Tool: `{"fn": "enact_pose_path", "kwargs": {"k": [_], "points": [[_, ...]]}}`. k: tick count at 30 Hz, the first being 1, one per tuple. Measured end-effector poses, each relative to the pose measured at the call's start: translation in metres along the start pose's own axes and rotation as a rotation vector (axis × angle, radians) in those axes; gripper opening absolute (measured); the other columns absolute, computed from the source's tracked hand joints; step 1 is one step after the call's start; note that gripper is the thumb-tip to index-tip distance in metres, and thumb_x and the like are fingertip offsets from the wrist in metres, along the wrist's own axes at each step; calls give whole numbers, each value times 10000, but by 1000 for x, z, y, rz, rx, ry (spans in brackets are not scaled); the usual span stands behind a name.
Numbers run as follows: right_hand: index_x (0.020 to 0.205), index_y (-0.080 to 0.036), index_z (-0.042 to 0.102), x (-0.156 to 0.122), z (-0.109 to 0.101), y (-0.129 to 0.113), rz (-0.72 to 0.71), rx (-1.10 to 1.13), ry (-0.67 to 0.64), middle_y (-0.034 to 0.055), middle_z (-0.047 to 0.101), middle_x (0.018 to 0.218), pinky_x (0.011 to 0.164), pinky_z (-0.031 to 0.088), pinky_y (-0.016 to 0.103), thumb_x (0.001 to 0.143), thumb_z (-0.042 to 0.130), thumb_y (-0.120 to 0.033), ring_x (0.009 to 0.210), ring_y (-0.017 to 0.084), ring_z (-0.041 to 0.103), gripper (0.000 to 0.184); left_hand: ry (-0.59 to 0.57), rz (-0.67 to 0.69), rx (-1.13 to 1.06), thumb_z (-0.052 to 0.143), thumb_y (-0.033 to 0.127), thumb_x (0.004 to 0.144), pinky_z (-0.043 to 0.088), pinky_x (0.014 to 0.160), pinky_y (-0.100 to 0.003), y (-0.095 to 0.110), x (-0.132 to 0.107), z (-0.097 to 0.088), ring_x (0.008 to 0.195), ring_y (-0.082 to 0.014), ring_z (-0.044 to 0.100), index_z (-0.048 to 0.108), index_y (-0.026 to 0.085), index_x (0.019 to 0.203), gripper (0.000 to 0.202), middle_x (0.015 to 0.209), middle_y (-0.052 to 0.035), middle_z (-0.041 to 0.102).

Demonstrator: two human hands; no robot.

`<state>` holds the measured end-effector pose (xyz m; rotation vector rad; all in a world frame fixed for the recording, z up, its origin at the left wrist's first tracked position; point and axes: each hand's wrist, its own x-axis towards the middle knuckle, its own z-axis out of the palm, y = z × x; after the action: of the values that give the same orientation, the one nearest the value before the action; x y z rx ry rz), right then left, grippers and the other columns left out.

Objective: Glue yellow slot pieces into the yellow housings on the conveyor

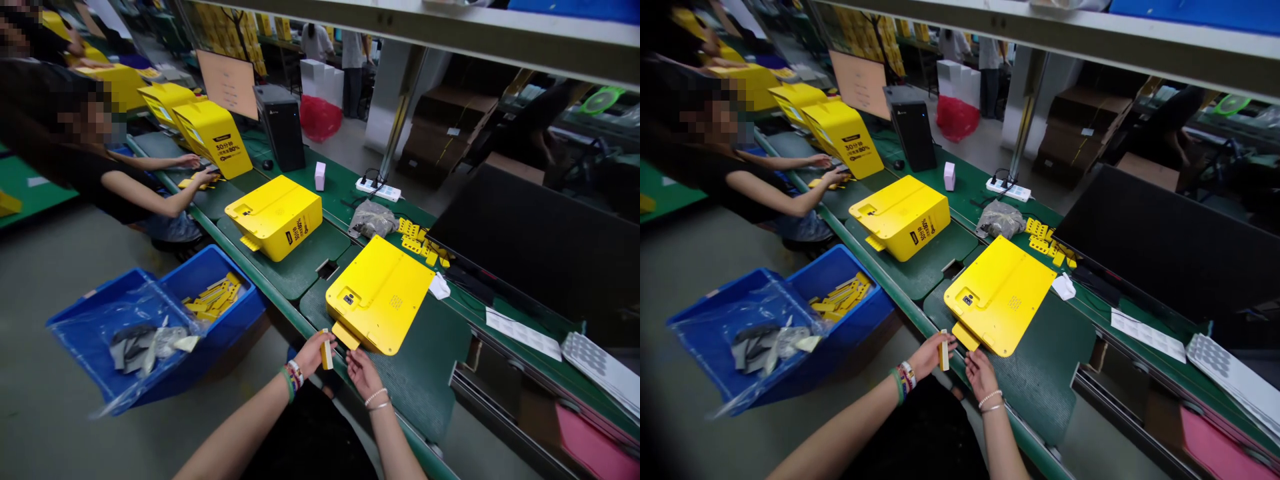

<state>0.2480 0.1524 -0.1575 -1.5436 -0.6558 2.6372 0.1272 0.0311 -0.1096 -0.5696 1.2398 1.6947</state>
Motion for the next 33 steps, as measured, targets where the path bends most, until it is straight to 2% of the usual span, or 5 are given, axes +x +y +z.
{"fn": "enact_pose_path", "kwargs": {"k": [5, 9, 14, 24, 33], "points": [[878, -144, 698, -17, -15, 18, 43, -85, 12, 40, 741, 726, 500, 465, 152, 546, 870, -232, 576, 95, 652, 384, 44, 15, -157, 688, 322, 820, 542, 674, -292, 16, -16, -38, 895, -237, 699, 562, 183, 924, 215, 943, -100, 705], [858, -136, 710, -15, 2, 32, 73, -154, 2, 54, 741, 710, 501, 464, 166, 503, 882, -287, 557, 100, 646, 423, 47, 32, -276, 608, 178, 851, 563, 737, -312, 40, -17, -61, 942, -250, 694, 588, 157, 942, 96, 979, -119, 707], [855, -139, 711, 1, 51, 44, 88, -235, 5, 49, 741, 703, 492, 451, 163, 446, 901, -354, 552, 92, 638, 499, 124, 170, -382, 571, 75, 858, 566, 817, -356, 100, 1, -99, 976, -227, 670, 588, 120, 1111, 258, 1100, -121, 677], [821, -169, 712, 48, 172, 67, 70, -327, 11, 21, 732, 673, 481, 429, 160, 392, 914, -415, 549, 89, 629, 533, 396, 371, -477, 574, 289, 917, 567, 777, -375, 286, 91, -196, 926, -189, 639, 578, 155, 1176, 292, 1133, -87, 626], [823, -171, 708, 71, 222, 81, 41, -306, 67, 20, 733, 686, 484, 431, 162, 410, 907, -453, 548, 85, 622, 538, 472, 366, -379, 581, 320, 909, 557, 782, -373, 345, 136, -211, 946, -211, 625, 591, 161, 1158, 295, 1141, -72, 616]]}}
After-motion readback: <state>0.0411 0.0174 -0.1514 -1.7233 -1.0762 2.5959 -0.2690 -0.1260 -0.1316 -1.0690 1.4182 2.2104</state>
